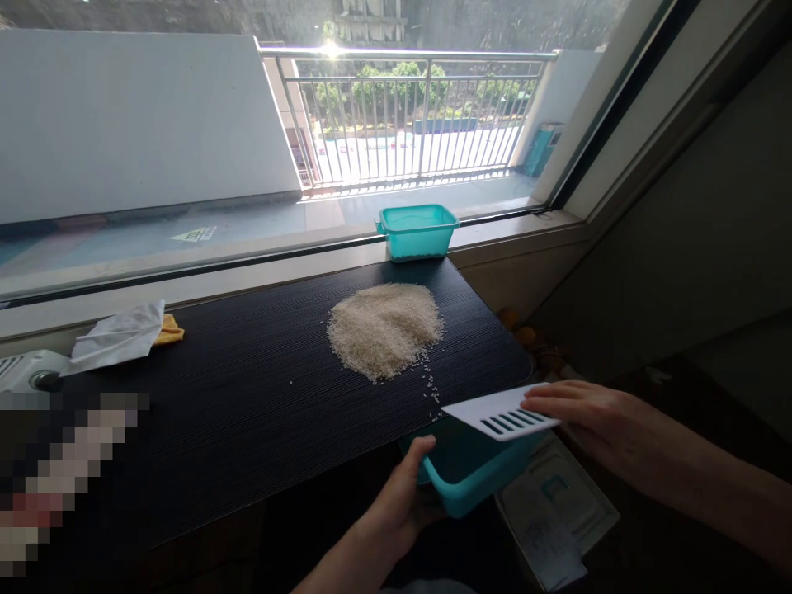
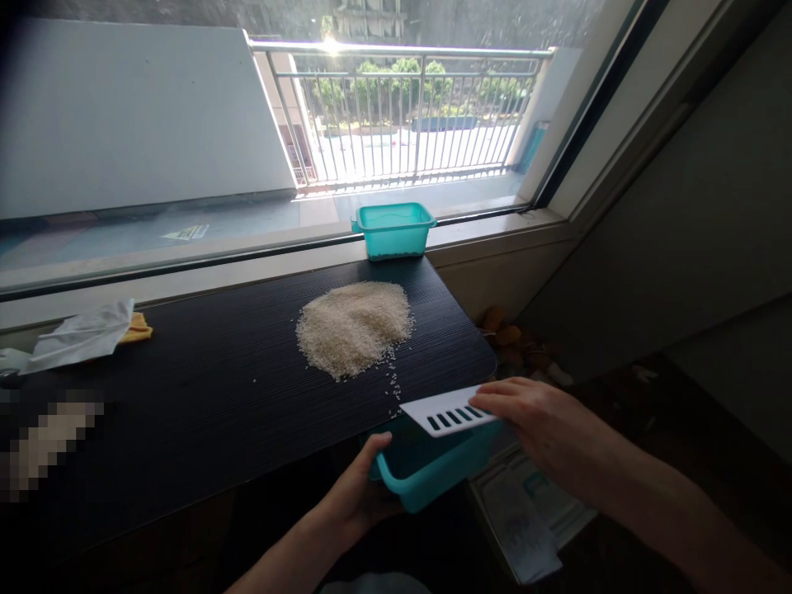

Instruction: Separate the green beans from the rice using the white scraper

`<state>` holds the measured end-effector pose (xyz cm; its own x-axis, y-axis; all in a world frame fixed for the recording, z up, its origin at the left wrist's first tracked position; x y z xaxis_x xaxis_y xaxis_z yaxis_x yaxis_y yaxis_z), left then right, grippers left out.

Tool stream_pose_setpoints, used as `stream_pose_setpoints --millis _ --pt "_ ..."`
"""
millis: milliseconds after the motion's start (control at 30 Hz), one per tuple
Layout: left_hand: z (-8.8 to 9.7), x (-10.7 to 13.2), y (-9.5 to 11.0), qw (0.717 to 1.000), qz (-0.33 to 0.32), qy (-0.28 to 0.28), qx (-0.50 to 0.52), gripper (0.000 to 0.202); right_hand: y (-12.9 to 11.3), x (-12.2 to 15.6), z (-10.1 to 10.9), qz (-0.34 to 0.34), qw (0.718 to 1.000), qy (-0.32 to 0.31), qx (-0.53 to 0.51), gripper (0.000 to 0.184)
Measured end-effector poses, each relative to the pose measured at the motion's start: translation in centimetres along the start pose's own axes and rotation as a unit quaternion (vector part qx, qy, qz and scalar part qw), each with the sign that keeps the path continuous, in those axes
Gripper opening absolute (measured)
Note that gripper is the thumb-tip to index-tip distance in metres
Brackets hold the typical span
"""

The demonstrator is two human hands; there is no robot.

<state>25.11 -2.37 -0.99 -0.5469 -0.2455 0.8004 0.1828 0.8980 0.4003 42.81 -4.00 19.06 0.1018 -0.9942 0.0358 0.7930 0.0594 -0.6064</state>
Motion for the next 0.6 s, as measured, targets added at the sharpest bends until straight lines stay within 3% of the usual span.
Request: stream_pose_setpoints --millis 267,433,600 --pt "0.3 0.3 -0.2 1.0 0.0 0.002 0.011 0.045 -0.6 -4.6 -1.5 0.025 1.0 0.003 0.014 0.044" --pt "0.8 0.4 -0.1 1.0 -0.006 -0.008 0.009 0.047 -0.8 -2.4 -1.9 0.017 0.999 -0.038 0.01 0.044" --pt "0.8 0.4 -0.2 1.0 -0.007 -0.021 0.004 0.047 -1.3 -1.3 -0.9 0.001 0.999 -0.046 -0.007 0.043"
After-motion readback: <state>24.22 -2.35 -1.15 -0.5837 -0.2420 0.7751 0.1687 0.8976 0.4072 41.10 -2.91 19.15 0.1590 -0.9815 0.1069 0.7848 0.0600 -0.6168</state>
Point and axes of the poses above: each hand's wrist, its own x-axis away from the middle knuckle, its own z-axis out of the back of the hand, y = z × x, the point moved 7 cm from there along -x, towards the middle knuckle, and after that the axes turned 15 degrees about -x, right-handed, at the moved point
